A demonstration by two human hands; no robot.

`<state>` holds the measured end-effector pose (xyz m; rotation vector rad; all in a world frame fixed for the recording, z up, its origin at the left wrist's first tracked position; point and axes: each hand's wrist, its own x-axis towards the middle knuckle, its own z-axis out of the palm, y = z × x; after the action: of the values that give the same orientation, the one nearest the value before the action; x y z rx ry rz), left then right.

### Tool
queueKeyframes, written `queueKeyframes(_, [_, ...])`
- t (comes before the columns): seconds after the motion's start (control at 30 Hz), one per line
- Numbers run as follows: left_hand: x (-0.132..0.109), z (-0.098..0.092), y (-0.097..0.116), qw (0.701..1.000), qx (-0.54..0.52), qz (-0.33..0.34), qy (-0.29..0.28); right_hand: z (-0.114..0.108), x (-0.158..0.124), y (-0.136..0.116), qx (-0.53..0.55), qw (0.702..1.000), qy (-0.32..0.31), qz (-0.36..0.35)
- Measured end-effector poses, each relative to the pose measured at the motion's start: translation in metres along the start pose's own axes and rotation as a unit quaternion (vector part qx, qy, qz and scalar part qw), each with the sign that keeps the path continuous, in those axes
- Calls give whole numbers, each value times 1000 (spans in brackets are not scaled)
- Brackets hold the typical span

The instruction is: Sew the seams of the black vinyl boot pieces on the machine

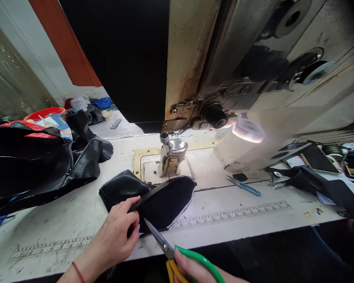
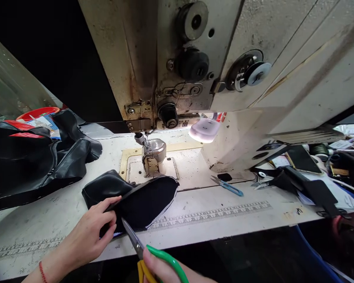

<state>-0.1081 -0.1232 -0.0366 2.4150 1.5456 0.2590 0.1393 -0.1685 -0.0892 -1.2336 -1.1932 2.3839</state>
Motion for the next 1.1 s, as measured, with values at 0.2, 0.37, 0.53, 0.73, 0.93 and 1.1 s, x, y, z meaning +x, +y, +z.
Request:
queueKeyframes(0.2, [6,19,6,992,96,1,83,1,11,33,117,993,27,-18])
queueKeyframes(0.37, [7,19,16,988,137,-14,70,4,33,49,150,986,-61,46])
queueKeyframes(0.53, [13,9,25,989,138,-59,12,2,36,42,246,956,-156,32])
queueKeyframes(0.73, [24,3,29,987,126,-93,-35,3,35,34,336,910,-237,-60])
queueKeyframes(0.93, [34,4,32,984,120,-125,-41,-2,10,34,225,972,-50,-47])
queueKeyframes(1.1, [41,6,39,981,134,-133,-43,-4,9,29,153,988,4,-8])
